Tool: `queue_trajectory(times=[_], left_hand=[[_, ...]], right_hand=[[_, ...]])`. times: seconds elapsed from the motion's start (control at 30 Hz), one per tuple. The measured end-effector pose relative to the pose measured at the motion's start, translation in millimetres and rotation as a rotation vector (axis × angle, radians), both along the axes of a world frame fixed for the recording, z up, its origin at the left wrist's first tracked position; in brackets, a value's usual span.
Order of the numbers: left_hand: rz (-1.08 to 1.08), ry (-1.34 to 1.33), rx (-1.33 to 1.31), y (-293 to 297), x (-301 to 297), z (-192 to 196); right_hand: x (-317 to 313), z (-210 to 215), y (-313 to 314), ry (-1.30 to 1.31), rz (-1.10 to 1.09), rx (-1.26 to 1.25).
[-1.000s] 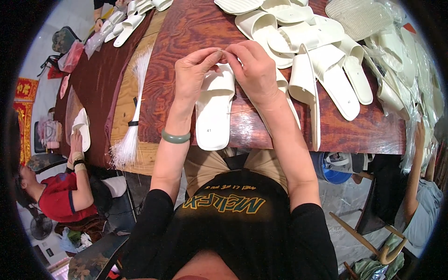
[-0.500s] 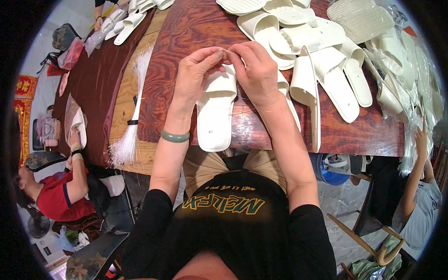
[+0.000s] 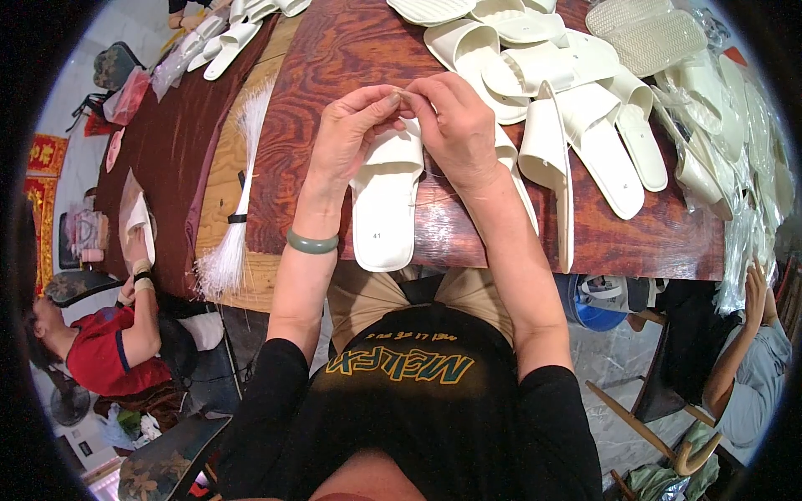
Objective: Manually assembling and threading straps onto white hotel-style slippers at a work table.
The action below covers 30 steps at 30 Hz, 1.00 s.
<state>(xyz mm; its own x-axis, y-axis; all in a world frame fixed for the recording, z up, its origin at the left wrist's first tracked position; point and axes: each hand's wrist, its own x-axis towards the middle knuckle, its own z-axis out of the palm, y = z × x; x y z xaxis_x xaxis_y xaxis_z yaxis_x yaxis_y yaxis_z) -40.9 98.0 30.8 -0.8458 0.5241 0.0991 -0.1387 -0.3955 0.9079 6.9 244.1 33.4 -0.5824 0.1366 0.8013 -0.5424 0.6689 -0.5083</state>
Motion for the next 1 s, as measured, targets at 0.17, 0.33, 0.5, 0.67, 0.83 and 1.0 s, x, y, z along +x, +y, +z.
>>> queue_trajectory(times=[0.17,0.33,0.5,0.67,0.83,1.0], left_hand=[[-0.031,-0.025,-0.039,-1.5,-1.1,-0.7],[-0.034,0.001,0.013,-2.0,-1.2,-0.2],[-0.006,-0.015,0.01,-0.5,1.4,2.3],[-0.004,0.005,0.011,-0.6,2.1,3.1],[-0.03,0.016,0.027,-1.7,0.3,0.8],[-0.04,0.024,0.024,-2.6,-0.8,0.1]], right_hand=[[-0.4,0.3,-0.2,-0.024,0.062,-0.015],[0.3,-0.1,-1.0,-0.033,0.028,-0.056],[0.7,-0.3,-1.4,-0.026,0.005,-0.053],[1.3,-0.1,-0.4,-0.043,-0.002,-0.068],[1.0,-0.3,-1.9,-0.037,0.01,-0.065],[1.7,0.7,-1.3,-0.039,0.032,-0.072]])
